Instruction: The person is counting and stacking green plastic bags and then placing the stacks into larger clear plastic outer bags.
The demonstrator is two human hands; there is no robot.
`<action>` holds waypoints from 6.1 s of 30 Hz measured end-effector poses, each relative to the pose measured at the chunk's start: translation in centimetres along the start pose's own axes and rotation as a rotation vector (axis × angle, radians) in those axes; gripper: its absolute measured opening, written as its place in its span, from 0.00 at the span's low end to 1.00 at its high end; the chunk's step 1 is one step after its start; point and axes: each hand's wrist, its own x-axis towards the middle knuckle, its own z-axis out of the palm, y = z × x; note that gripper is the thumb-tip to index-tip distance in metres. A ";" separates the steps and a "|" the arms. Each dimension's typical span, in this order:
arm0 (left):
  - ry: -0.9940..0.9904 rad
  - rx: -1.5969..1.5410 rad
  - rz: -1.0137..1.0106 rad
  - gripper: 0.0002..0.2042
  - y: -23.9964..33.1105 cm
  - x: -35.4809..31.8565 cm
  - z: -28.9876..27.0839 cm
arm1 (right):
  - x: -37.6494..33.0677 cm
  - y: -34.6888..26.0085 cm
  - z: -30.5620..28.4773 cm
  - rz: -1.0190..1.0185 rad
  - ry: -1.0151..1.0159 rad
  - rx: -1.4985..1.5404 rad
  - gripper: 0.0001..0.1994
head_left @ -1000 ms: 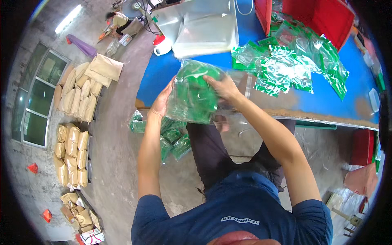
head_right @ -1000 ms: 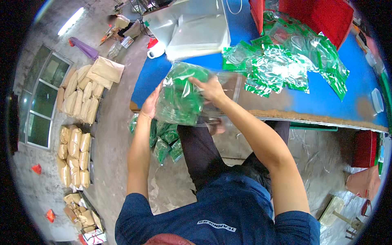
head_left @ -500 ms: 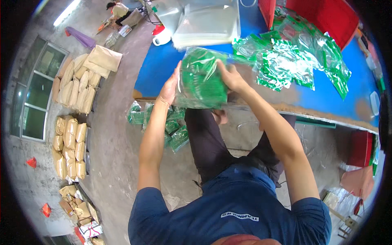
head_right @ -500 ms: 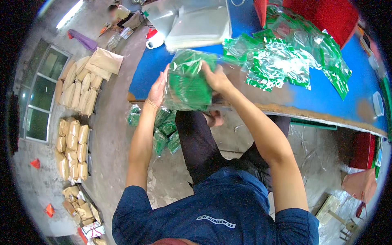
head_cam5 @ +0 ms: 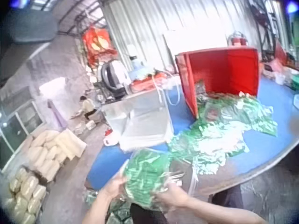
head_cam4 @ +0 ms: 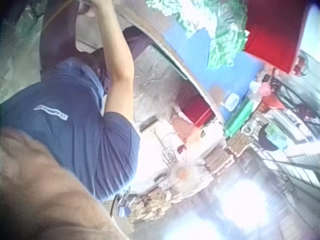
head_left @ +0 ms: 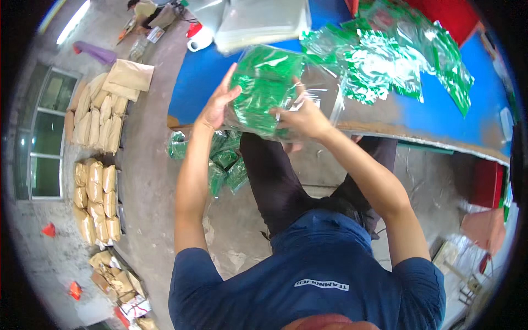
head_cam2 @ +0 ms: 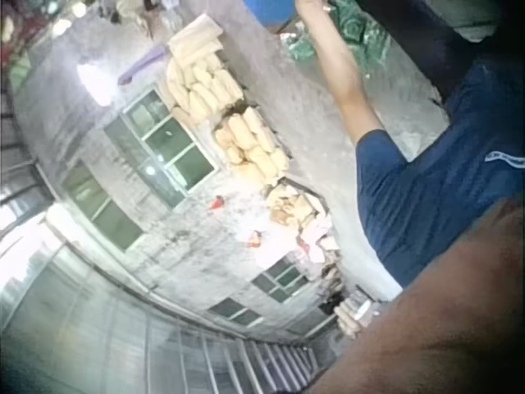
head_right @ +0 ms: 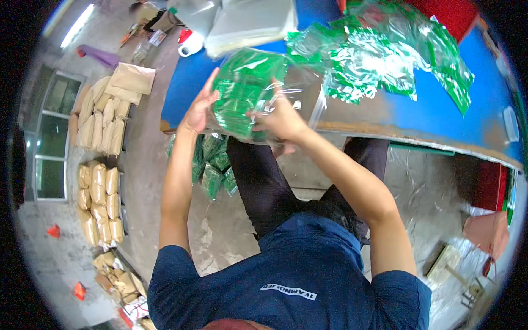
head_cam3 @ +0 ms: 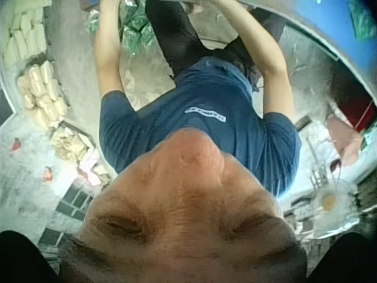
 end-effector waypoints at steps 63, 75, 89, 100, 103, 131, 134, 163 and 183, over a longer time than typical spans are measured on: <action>0.653 0.279 0.099 0.43 0.8 -4.1 6.0 | -4.0 4.8 3.0 -0.677 -0.475 -1.035 0.06; 0.473 0.753 0.049 0.46 -2.8 1.8 1.0 | -28.8 7.3 -34.8 -0.207 0.537 0.736 0.08; 0.871 0.942 0.540 0.07 -7.1 -8.3 1.3 | -12.8 -1.7 -13.5 -0.551 0.354 -1.003 0.12; 0.598 1.038 0.642 0.16 -8.0 -12.8 4.6 | -6.2 -0.2 -11.6 -0.856 0.029 -1.294 0.16; 0.601 1.047 0.684 0.11 -8.0 -12.5 4.4 | -6.3 -0.9 -11.2 -0.840 0.040 -1.296 0.12; 0.516 0.365 0.385 0.14 6.8 -3.5 -6.1 | 6.6 -14.0 -9.9 -0.607 0.140 -0.643 0.09; 0.664 0.296 0.501 0.13 6.6 -1.8 -4.0 | 7.5 -13.9 -8.9 -0.633 0.192 -0.469 0.11; 0.696 0.315 -0.399 0.16 -2.5 -10.3 2.7 | -1.6 -0.5 -6.9 -0.003 0.354 -0.918 0.18; 1.069 0.004 -0.168 0.33 -12.4 -9.5 9.8 | 2.3 0.5 -1.4 -0.334 0.539 -0.725 0.40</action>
